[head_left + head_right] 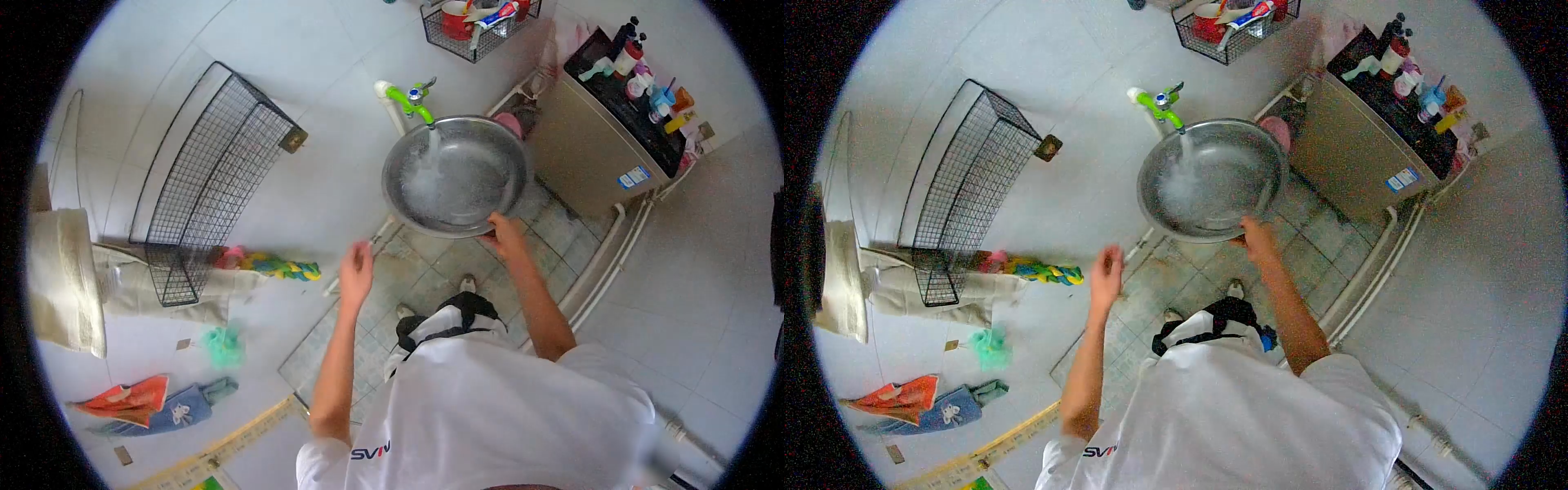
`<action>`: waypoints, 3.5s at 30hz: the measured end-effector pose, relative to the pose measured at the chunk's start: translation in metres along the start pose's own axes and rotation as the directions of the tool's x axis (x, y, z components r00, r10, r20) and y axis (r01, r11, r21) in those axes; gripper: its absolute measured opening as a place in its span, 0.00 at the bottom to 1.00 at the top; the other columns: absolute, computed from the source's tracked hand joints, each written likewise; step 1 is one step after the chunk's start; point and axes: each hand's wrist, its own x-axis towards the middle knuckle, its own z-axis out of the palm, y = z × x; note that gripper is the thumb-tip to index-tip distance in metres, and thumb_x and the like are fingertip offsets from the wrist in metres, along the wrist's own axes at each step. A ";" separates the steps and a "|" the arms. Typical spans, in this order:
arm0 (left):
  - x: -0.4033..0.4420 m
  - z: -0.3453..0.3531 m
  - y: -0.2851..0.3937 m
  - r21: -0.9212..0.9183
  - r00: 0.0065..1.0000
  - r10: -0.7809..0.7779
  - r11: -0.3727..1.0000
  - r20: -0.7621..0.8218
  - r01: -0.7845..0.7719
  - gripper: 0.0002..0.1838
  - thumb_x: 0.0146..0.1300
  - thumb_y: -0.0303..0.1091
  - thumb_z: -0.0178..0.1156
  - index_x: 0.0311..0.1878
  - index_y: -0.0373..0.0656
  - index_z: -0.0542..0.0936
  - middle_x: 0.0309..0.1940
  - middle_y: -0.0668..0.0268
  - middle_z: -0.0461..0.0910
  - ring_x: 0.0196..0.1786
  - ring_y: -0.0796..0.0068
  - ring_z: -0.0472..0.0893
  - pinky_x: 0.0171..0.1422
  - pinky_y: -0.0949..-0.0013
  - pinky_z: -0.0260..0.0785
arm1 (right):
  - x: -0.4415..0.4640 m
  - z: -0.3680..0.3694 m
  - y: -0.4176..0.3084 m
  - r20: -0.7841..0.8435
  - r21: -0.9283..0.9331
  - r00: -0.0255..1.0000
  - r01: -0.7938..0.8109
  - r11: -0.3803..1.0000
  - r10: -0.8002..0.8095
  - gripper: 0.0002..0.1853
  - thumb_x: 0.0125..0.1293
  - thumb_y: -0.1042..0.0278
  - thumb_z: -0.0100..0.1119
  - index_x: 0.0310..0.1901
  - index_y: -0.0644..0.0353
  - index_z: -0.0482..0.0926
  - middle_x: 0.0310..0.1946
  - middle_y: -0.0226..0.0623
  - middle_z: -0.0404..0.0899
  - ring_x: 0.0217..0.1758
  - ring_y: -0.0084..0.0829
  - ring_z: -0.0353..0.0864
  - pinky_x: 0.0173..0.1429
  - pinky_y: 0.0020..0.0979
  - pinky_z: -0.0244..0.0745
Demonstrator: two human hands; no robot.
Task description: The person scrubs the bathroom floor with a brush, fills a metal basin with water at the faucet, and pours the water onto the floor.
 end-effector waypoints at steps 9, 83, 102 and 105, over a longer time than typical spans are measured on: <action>0.200 0.116 0.208 0.401 0.599 0.798 0.529 0.065 -0.748 0.19 0.54 0.25 0.47 0.50 0.29 0.66 0.44 0.47 0.69 0.45 0.49 0.71 0.52 0.57 0.63 | 0.001 0.007 0.009 0.013 0.097 1.000 0.027 0.995 -0.029 0.19 0.52 0.72 0.51 0.45 0.72 0.63 0.40 0.50 0.70 0.41 0.44 0.76 0.41 0.45 0.78; -0.276 0.163 -0.505 0.567 -0.059 -0.579 0.811 0.813 -0.141 0.18 0.49 0.30 0.55 0.45 0.37 0.70 0.30 0.59 0.74 0.29 0.66 0.74 0.22 0.61 0.68 | -0.217 0.025 0.817 -0.735 0.629 0.572 0.775 0.052 0.364 0.18 0.55 0.72 0.44 0.49 0.68 0.65 0.47 0.47 0.71 0.47 0.45 0.74 0.53 0.52 0.70; -0.228 0.029 -0.567 0.598 0.126 -0.598 0.800 0.791 0.049 0.28 0.48 0.25 0.53 0.56 0.42 0.62 0.36 0.59 0.73 0.30 0.67 0.74 0.21 0.68 0.66 | -0.220 0.085 0.886 -0.668 0.739 0.588 0.594 0.317 0.457 0.13 0.55 0.70 0.48 0.43 0.60 0.69 0.40 0.34 0.72 0.42 0.33 0.70 0.37 0.36 0.70; -0.233 0.012 -0.577 0.613 0.209 -0.600 0.790 0.773 0.001 0.27 0.46 0.27 0.52 0.54 0.40 0.65 0.37 0.57 0.74 0.30 0.65 0.75 0.22 0.67 0.66 | -0.224 0.098 0.896 -0.660 0.748 0.587 0.571 0.339 0.468 0.16 0.54 0.70 0.47 0.47 0.61 0.67 0.43 0.36 0.71 0.45 0.36 0.70 0.43 0.42 0.70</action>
